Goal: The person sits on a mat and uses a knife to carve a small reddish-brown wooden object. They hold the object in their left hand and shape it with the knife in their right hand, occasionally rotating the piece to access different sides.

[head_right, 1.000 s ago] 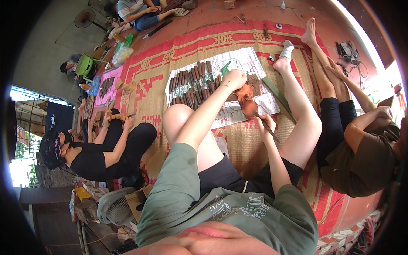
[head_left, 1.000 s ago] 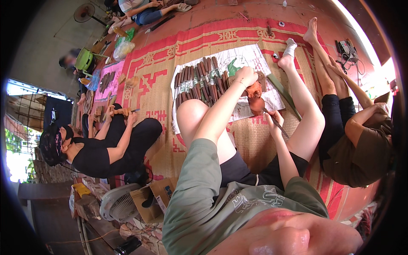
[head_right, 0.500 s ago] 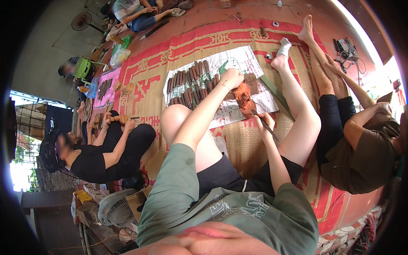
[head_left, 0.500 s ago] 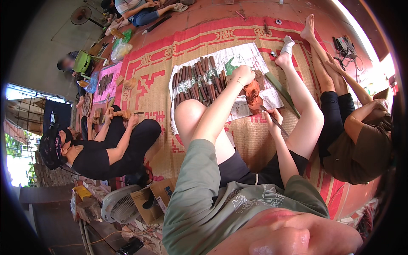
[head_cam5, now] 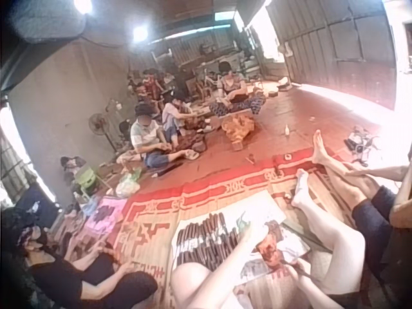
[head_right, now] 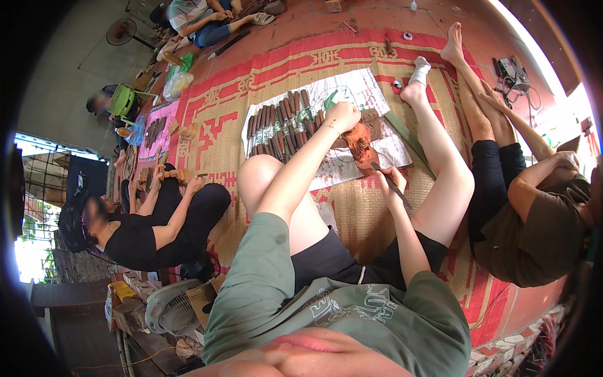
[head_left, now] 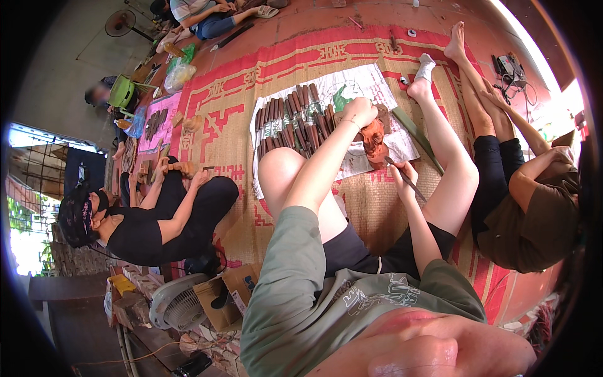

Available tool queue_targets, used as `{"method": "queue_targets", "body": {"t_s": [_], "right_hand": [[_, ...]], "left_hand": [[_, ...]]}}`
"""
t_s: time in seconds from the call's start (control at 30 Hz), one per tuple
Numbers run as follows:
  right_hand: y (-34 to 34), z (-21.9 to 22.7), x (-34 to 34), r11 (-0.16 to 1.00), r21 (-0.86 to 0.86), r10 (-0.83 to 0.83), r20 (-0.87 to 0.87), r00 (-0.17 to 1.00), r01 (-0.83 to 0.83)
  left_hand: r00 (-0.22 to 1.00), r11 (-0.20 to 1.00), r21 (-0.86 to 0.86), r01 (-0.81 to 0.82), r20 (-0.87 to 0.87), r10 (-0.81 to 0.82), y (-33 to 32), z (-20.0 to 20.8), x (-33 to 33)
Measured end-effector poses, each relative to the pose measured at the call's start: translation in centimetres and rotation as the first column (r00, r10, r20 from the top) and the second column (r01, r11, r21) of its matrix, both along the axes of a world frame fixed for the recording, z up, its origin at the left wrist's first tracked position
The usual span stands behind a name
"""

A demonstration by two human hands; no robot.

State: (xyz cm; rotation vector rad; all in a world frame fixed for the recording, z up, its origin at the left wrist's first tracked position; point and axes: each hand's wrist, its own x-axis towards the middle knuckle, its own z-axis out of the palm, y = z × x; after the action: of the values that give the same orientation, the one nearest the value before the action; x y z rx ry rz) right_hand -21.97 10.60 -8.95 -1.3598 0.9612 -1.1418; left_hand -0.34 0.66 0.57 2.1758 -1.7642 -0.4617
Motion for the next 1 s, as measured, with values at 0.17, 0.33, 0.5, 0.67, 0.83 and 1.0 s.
{"method": "queue_targets", "body": {"t_s": [0.17,0.33,0.5,0.67,0.83,1.0], "right_hand": [[0.1,0.1,0.1,1.000,0.007,0.001,-0.009,1.000,-0.001],[-0.1,-0.3,-0.1,1.000,0.010,0.019,-0.076,0.997,-0.019],[0.0,-0.4,-0.1,1.000,0.009,0.026,-0.057,0.998,-0.025],[0.3,0.5,0.2,1.000,0.000,0.005,0.013,1.000,-0.005],[0.0,-0.2,0.0,1.000,0.012,-0.010,-0.005,1.000,0.010],[0.1,0.1,0.1,1.000,-0.006,-0.010,0.000,1.000,0.010]], "left_hand": [[0.999,0.999,-0.005,-0.034,-0.001,0.034,0.0,-0.2,0.1],[0.999,1.000,0.003,-0.031,-0.010,0.031,0.1,0.1,-0.1],[1.000,1.000,-0.002,-0.027,-0.007,0.027,0.1,0.0,-0.1],[0.999,0.999,0.025,-0.031,-0.014,0.032,0.0,0.0,-0.1],[1.000,1.000,0.018,0.007,0.001,-0.007,0.0,0.0,0.1],[1.000,1.000,0.017,0.013,-0.002,-0.013,-0.1,-0.2,0.2]]}}
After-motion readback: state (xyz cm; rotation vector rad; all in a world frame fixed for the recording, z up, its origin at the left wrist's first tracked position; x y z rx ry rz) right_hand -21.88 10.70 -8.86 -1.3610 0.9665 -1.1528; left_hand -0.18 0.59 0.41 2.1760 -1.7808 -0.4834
